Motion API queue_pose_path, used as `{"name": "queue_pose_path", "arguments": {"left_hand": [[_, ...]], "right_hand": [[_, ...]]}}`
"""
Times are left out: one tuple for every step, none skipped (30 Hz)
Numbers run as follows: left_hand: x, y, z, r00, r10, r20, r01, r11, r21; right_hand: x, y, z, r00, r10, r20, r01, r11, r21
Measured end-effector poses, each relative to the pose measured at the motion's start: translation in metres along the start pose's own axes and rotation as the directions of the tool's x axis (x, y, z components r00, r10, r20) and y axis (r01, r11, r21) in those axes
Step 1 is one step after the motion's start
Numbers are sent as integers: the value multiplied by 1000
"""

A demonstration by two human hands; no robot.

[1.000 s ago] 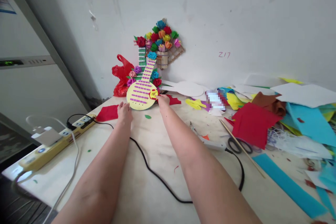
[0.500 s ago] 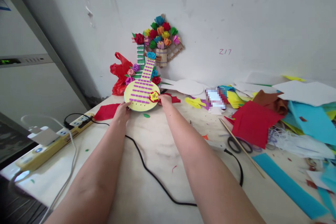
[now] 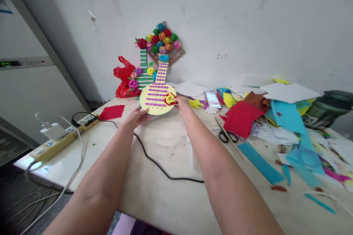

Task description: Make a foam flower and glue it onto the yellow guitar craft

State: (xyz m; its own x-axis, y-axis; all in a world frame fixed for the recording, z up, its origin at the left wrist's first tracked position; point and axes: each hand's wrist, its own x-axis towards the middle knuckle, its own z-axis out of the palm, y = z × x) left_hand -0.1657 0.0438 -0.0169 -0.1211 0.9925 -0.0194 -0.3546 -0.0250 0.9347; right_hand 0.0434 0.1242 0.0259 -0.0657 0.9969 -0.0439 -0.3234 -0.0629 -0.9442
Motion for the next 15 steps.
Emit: {"name": "queue_pose_path", "arguments": {"left_hand": [[-3, -2, 7, 1000, 19, -8, -19, 1000, -1], [-6, -5, 13, 999, 42, -18, -42, 999, -6], [-9, -7, 20, 998, 64, -25, -65, 998, -13], [-12, -10, 28, 996, 83, -32, -84, 996, -22], [-15, -12, 35, 994, 96, -42, -98, 995, -32], [-17, -15, 42, 993, 106, -55, -109, 993, -44], [-20, -17, 49, 991, 111, -70, -115, 992, -55], [-22, -19, 55, 990, 116, -85, -121, 990, -67], [-24, -22, 61, 988, 120, -99, -128, 989, -78], [-26, -24, 67, 986, 125, -108, -134, 987, -84], [-28, -27, 72, 985, 131, -111, -141, 986, -89], [-29, -29, 77, 984, 137, -113, -148, 984, -94], [-31, -32, 82, 983, 144, -115, -156, 983, -101], [-32, -34, 87, 981, 150, -119, -163, 980, -109], [-34, -37, 92, 980, 154, -125, -169, 978, -120]], "right_hand": [[-4, -3, -5, 1000, -4, -8, 4, 1000, 3], [-9, -6, -10, 1000, -10, -19, 11, 1000, 9], [-13, -8, -14, 999, -20, -31, 21, 1000, 20], [-18, -11, -18, 998, -33, -47, 35, 999, 39], [-22, -12, -21, 997, -47, -65, 51, 997, 60], [-27, -14, -24, 995, -60, -81, 67, 994, 81], [-32, -15, -27, 993, -67, -98, 76, 992, 97], [-37, -16, -30, 990, -70, -120, 83, 991, 106], [-42, -17, -34, 986, -73, -150, 90, 990, 108], [-47, -18, -37, 980, -79, -183, 99, 990, 104], [-53, -18, -40, 973, -85, -215, 108, 989, 98], [-58, -19, -43, 966, -91, -243, 117, 989, 95], [-64, -19, -46, 960, -98, -262, 127, 987, 94], [-69, -20, -49, 957, -102, -271, 132, 986, 97], [-74, -20, -51, 956, -100, -275, 132, 986, 101]]}}
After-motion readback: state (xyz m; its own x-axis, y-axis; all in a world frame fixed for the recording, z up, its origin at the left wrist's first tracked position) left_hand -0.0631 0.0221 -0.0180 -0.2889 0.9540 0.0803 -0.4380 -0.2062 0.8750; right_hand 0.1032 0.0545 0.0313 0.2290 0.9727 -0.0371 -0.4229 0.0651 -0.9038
